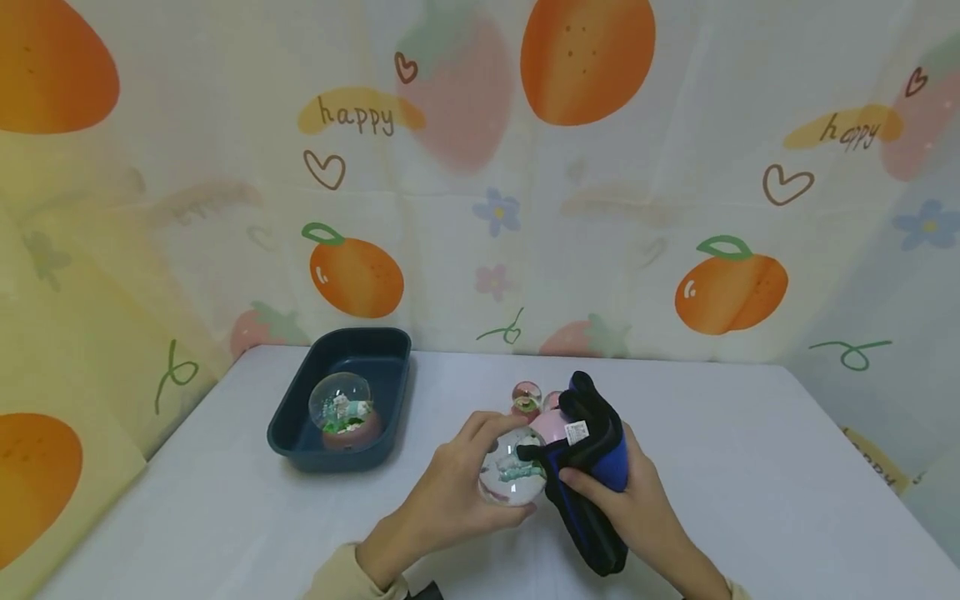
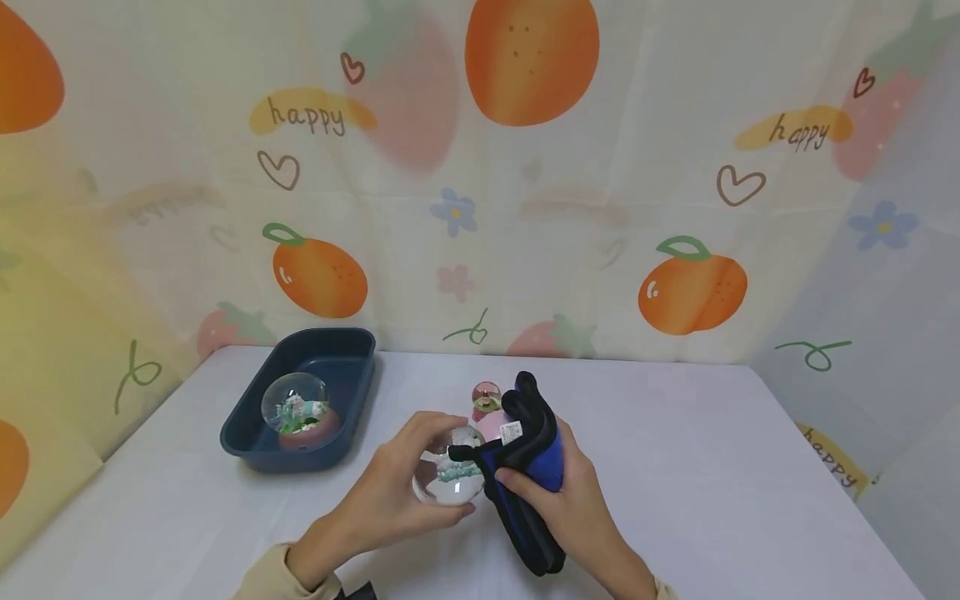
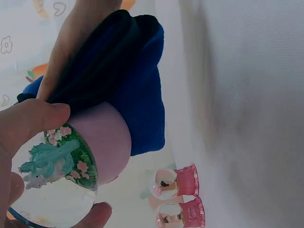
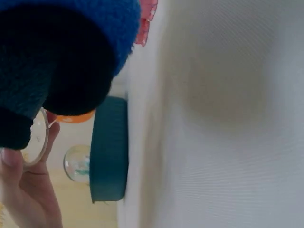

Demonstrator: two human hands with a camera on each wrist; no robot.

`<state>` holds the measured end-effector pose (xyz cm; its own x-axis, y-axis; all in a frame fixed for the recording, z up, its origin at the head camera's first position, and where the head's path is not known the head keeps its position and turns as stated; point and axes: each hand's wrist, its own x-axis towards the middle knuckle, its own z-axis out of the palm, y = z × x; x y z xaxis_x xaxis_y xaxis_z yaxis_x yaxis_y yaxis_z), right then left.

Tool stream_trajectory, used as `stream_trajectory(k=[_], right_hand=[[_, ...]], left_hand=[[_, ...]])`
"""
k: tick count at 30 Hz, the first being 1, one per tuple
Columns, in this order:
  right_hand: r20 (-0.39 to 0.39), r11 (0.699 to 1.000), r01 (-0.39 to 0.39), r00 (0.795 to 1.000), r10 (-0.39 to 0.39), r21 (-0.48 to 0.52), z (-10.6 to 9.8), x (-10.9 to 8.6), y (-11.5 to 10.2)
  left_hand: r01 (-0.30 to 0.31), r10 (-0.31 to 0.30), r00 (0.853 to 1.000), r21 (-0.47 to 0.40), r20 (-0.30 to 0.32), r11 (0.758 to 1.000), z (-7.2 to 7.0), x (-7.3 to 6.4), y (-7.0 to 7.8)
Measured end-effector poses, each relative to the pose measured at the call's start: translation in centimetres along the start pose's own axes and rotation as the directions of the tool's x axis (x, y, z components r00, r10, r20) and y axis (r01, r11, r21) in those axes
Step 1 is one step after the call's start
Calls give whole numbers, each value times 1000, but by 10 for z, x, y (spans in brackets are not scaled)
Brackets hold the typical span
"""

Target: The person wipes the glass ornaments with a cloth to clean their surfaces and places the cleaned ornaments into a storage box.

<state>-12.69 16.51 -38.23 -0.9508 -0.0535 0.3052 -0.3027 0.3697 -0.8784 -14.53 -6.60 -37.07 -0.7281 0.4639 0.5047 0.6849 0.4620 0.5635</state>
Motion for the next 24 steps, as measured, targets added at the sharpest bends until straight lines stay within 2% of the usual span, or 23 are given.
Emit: stream_trajectory(k=[4, 6, 10, 12, 14, 18, 21, 24], right_hand=[[-66, 1000, 23, 998, -23, 11, -4, 1, -2], [-90, 1000, 10, 996, -8, 28, -8, 2, -4], [-63, 1000, 1, 998, 1, 29, -13, 2, -5], [-23, 999, 32, 999, -32, -1, -12, 2, -4], [19, 995, 96, 995, -96, -34, -10, 2, -1], [69, 969, 240, 969, -236, -53, -6, 3, 3], [49, 959, 278, 960, -275, -54, -5, 3, 3], [-6, 965, 256, 966, -257, -58, -5, 2, 2]], left_hand=[[-82, 83, 996, 50, -23, 995, 3, 0, 1], [-118, 120, 992, 70, -33, 991, 4, 0, 2], [-160, 165, 985, 90, -49, 983, 5, 0, 2], [-153, 157, 987, 85, -46, 985, 3, 0, 3], [-136, 139, 989, 66, -43, 988, 2, 0, 3], [-107, 108, 993, 23, -36, 994, -1, 0, 3], [-137, 139, 990, 47, -32, 989, -2, 1, 3], [-201, 205, 978, 113, -29, 973, -1, 2, 3]])
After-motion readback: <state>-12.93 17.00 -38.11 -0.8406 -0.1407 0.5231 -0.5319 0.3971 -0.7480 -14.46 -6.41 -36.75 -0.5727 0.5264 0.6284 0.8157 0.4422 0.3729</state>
